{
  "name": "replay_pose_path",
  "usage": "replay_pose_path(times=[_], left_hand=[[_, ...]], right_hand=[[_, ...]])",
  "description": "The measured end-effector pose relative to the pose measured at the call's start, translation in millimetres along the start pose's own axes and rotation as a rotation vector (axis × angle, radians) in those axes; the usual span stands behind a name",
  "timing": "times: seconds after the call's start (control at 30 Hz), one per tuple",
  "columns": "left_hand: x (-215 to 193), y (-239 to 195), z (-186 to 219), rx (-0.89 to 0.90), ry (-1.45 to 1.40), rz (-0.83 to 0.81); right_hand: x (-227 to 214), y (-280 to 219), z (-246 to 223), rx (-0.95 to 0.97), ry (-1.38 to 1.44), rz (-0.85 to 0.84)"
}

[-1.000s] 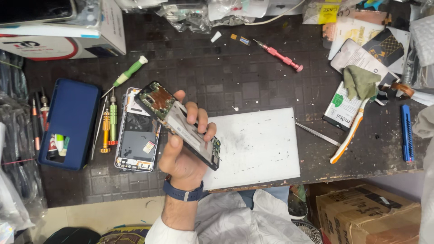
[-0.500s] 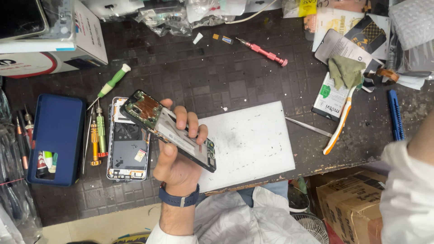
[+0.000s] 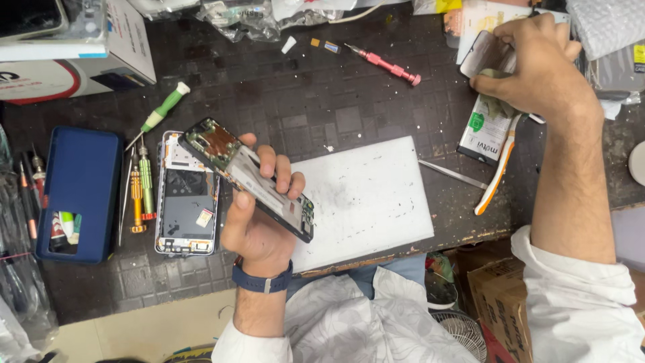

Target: The person secures a smartphone with rubber bands, then opens the device to access the internals. They remove the old battery, place a new battery into the chassis, and connect the battery ribbon cable to the motherboard.

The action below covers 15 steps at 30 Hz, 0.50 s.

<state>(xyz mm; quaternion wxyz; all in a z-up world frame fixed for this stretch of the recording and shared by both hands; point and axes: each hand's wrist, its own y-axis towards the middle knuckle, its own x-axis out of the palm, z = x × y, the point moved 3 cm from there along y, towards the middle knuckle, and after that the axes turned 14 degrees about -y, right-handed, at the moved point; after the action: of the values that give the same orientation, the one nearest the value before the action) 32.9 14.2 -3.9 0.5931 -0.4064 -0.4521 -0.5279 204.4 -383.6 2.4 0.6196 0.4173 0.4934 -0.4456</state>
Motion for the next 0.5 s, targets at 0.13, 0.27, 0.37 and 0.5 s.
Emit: replay_pose_path(times=[0.13, 0.27, 0.37, 0.5], left_hand=[[-8.2, -3.3, 0.2, -0.028, -0.001, -0.037], [-16.0, -3.4, -4.4, -0.015, 0.083, -0.106], [-17.6, -6.7, -5.8, 0.023, 0.121, -0.168], [-20.0, -9.0, -8.1, -0.060, 0.234, 0.075]], right_hand=[[2.9, 10.1, 2.7, 0.028, 0.126, -0.073], [-21.6, 6.2, 4.7, -0.026, 0.098, 0.002], [-41.5, 1.8, -3.5, -0.071, 0.160, -0.010], [-54.7, -8.1, -8.0, 0.013, 0.479, -0.105]])
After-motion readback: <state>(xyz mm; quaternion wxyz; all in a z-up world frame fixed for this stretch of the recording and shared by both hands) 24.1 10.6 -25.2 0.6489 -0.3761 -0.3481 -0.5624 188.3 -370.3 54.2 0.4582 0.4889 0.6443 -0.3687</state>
